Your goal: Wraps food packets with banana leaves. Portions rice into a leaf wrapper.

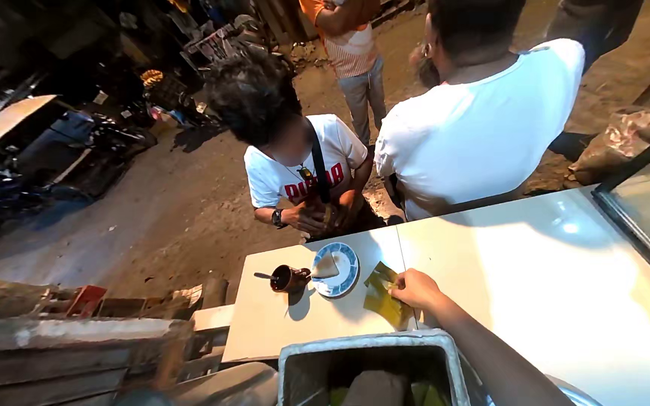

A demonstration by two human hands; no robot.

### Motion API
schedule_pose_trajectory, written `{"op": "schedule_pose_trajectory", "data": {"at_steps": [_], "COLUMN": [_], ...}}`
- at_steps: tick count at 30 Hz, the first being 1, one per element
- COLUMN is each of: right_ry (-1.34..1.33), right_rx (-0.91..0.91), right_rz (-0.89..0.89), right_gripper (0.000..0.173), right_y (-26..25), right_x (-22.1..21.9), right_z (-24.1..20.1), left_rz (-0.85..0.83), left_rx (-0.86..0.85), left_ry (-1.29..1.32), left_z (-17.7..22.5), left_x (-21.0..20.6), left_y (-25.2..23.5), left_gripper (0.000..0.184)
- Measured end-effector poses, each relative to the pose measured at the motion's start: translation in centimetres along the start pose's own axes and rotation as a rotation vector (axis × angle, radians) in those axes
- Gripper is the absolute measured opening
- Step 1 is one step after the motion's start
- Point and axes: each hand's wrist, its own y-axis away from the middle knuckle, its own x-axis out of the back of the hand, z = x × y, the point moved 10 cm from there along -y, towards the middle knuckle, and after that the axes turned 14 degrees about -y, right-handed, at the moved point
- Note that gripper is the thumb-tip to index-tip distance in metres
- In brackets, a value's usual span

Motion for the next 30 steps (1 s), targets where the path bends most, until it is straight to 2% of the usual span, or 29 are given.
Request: {"op": "schedule_pose_trajectory", "data": {"at_steps": [3,6,8,10,12,14,17,20,23,27,29,30], "right_ry": [-0.427,-0.793,-0.892,-0.925,-0.902,-0.899,-1.019,-1.313,-1.589,-1.713,-1.732,-1.741], "right_rx": [0.194,0.478,0.666,0.771,0.825,0.818,0.762,0.712,0.692,0.735,0.764,0.791], "right_rz": [0.135,0.329,0.435,0.536,0.632,0.702,0.729,0.691,0.679,0.662,0.655,0.653], "right_gripper": [0.035,0.019,0.011,0.011,0.017,0.016,0.012,0.021,0.027,0.029,0.03,0.03], "right_y": [0.7,6.6,12.3,18.1,23.7,28.8,35.3,40.7,45.1,49.0,50.2,50.8], "right_x": [2.8,8.9,12.7,15.7,17.5,18.0,16.3,12.6,8.1,2.3,-0.3,-1.4], "right_z": [-0.7,-2.5,-3.5,-3.8,-4.0,-3.7,-3.6,-4.4,-6.0,-8.1,-8.5,-8.5], "left_rz": [0.053,0.23,0.421,0.56,0.695,0.838,1.062,1.194,1.148,1.102,1.056,1.013], "left_rx": [-0.005,-0.042,-0.119,-0.188,-0.237,-0.293,-0.459,-0.631,-0.706,-0.855,-0.906,-0.925], "left_ry": [0.078,0.098,0.145,0.199,0.23,0.276,0.448,0.602,0.687,0.702,0.695,0.704], "left_z": [-0.1,-0.2,-0.1,0.1,0.3,0.4,0.6,2.1,4.4,7.4,8.4,8.7], "left_x": [0.7,2.0,3.0,3.9,4.7,5.1,5.0,4.5,3.0,0.3,-1.5,-2.4], "left_y": [1.0,3.1,5.2,7.8,10.6,13.3,17.0,20.5,22.1,22.0,22.0,22.1], "left_gripper": [0.075,0.071,0.069,0.067,0.064,0.062,0.058,0.068,0.091,0.105,0.101,0.091]}}
